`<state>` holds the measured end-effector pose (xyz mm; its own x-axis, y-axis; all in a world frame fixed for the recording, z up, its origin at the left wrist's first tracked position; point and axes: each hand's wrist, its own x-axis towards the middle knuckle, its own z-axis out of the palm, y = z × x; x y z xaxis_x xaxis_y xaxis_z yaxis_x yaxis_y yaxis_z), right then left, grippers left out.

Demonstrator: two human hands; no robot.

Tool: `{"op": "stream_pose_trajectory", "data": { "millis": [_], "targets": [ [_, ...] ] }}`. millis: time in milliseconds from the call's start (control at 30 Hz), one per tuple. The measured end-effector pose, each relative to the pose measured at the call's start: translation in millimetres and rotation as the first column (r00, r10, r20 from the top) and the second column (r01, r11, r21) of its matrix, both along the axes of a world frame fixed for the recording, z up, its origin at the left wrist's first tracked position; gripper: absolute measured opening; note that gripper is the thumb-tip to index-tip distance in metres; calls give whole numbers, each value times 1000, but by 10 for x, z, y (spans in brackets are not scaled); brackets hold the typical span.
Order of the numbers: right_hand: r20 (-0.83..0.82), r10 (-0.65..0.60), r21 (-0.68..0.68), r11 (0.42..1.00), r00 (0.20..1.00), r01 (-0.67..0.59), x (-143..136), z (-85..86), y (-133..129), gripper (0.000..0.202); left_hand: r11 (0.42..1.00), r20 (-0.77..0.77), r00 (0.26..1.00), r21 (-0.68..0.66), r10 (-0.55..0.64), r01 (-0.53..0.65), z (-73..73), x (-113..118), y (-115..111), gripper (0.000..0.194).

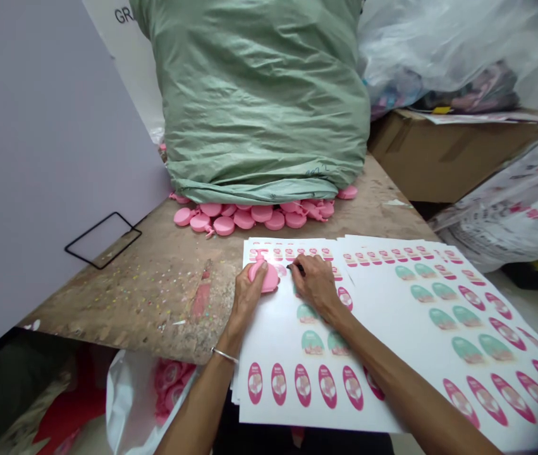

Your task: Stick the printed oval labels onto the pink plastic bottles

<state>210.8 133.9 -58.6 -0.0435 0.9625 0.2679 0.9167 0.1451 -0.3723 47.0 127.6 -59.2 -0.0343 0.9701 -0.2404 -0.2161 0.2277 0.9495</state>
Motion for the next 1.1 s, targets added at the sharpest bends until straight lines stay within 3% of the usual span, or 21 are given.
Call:
{"op": "stream_pose_trajectory", "data": {
  "millis": [267, 467, 533, 600, 700, 867, 1100],
  "targets": [
    [-49, -27, -4, 1000, 998, 27, -13, -4, 34, 16, 999, 23, 1000, -33, -9, 10, 42, 2, 15, 48],
    [-178, 44, 123, 992, 983, -22, -42, -4, 2, 20, 999, 87, 996, -28, 19, -17, 82, 23, -4, 48],
    [-341, 23, 118, 993, 940, 19, -7, 64, 3, 20, 999, 128, 991, -22, 26, -24, 112, 11, -21, 47],
    [-547, -13, 77, 995, 837, 65, 40, 192, -7, 24, 1000, 187, 982, -15, 25, -22, 172, -10, -55, 46],
    [-700, 20, 36, 999, 714, 7, 75, 453, -101, 30, 1000, 272, 962, -9, -7, 10, 329, -27, -153, 46],
    [-682, 163, 61, 984, 713, -167, -29, 771, -432, 23, 993, 376, 926, -101, -21, 64, 615, 29, -383, 56],
    [-629, 190, 56, 978, 754, -200, -65, 854, -660, 17, 988, 415, 908, -109, -56, 111, 722, 94, -575, 56]
  ]
}}
